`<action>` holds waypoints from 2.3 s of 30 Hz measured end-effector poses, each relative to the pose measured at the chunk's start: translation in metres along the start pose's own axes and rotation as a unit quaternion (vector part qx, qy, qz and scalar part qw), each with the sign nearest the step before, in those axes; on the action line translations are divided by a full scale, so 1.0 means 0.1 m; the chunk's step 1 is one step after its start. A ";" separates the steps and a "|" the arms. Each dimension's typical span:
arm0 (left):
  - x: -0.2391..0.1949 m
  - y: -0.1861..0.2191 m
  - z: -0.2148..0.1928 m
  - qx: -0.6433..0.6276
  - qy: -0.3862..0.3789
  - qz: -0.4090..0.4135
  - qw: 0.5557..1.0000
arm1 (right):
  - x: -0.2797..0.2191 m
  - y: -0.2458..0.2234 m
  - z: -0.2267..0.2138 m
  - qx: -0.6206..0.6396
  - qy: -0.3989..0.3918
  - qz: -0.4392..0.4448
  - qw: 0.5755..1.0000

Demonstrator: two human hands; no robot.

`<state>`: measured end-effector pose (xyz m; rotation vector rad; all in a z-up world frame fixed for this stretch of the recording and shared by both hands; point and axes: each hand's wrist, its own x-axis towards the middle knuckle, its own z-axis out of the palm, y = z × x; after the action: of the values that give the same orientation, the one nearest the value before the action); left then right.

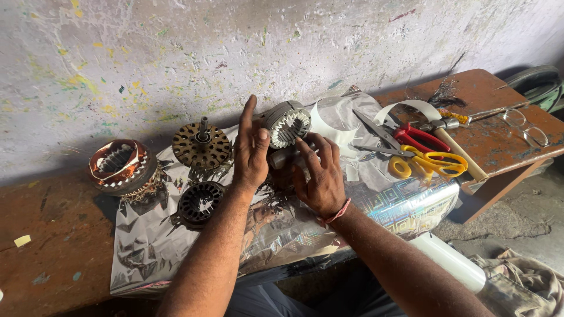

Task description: The person cuts small white paper rectangles with scissors and inserts them into the slots of an electric fan motor stator by hand.

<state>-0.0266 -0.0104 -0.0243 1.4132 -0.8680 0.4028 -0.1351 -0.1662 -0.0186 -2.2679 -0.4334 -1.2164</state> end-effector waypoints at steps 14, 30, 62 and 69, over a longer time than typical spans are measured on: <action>0.03 0.00 -0.02 0.086 -0.010 0.025 0.996 | -0.02 0.03 0.00 0.001 -0.019 -0.013 1.000; 0.03 0.02 0.00 0.108 -0.007 0.013 0.994 | -0.02 0.07 0.00 0.020 -0.025 0.014 0.999; 0.11 0.11 -0.11 -0.060 -0.062 -0.067 0.994 | 0.01 -0.01 0.01 0.006 -0.025 0.014 1.000; 0.06 0.09 -0.09 0.044 -0.042 -0.026 0.998 | 0.02 -0.01 0.00 0.011 -0.017 0.010 1.000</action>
<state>-0.0267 -0.0016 -0.0134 1.5392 -0.8875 0.3473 -0.1344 -0.1652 -0.0170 -2.2728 -0.4344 -1.1593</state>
